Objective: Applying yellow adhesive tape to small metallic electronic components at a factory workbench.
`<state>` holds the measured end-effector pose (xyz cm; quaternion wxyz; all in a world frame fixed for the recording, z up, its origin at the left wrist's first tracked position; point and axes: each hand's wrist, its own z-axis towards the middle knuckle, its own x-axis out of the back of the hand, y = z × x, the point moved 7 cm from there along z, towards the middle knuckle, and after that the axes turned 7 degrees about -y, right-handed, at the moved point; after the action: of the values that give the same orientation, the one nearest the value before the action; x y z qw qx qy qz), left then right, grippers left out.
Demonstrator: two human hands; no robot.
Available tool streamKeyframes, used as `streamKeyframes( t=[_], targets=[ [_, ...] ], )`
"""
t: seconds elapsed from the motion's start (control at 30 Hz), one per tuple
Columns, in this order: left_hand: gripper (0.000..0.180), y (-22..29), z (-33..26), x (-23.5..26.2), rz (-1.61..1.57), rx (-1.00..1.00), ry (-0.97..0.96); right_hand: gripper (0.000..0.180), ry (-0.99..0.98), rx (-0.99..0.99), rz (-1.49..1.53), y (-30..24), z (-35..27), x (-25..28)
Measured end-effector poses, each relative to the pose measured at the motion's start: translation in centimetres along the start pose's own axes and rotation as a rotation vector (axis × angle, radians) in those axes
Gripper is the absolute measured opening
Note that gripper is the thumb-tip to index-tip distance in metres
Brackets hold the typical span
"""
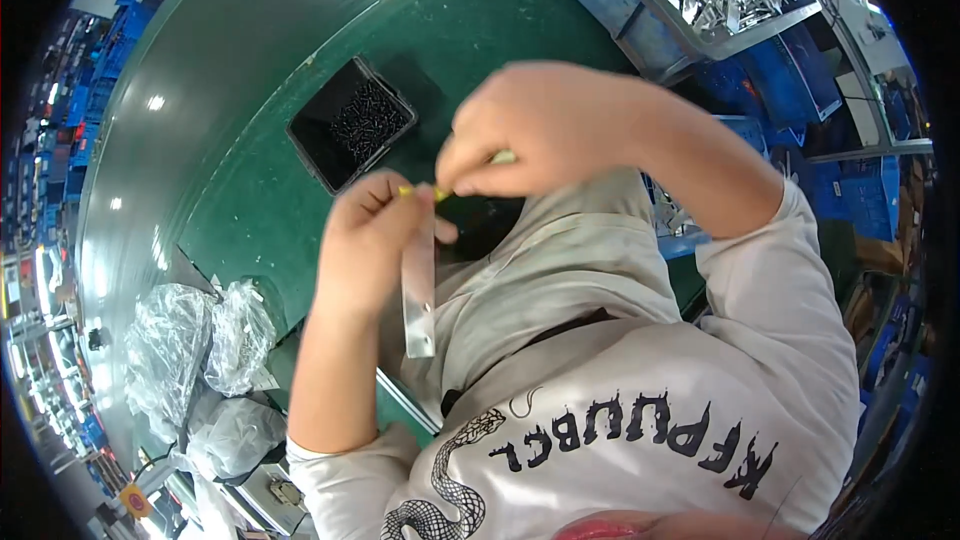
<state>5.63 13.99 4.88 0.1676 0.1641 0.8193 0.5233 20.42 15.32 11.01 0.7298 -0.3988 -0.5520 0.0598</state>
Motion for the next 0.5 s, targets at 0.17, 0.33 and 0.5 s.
streamKeyframes(
  t=[0.17,0.33,0.5],
  targets=[
    [0.018,4.9,3.2,1.7,0.169,-0.024,0.179,0.025,-0.064,-0.158,0.055,3.8,3.1,4.2],
    [0.016,4.7,6.7,4.1,0.112,0.031,0.186,0.027,-0.109,-0.165,0.021,7.9,6.1,5.0],
    [0.015,3.6,9.6,6.0,0.034,0.124,0.206,0.030,-0.123,-0.291,0.179,11.7,7.6,4.4]
  ],
)
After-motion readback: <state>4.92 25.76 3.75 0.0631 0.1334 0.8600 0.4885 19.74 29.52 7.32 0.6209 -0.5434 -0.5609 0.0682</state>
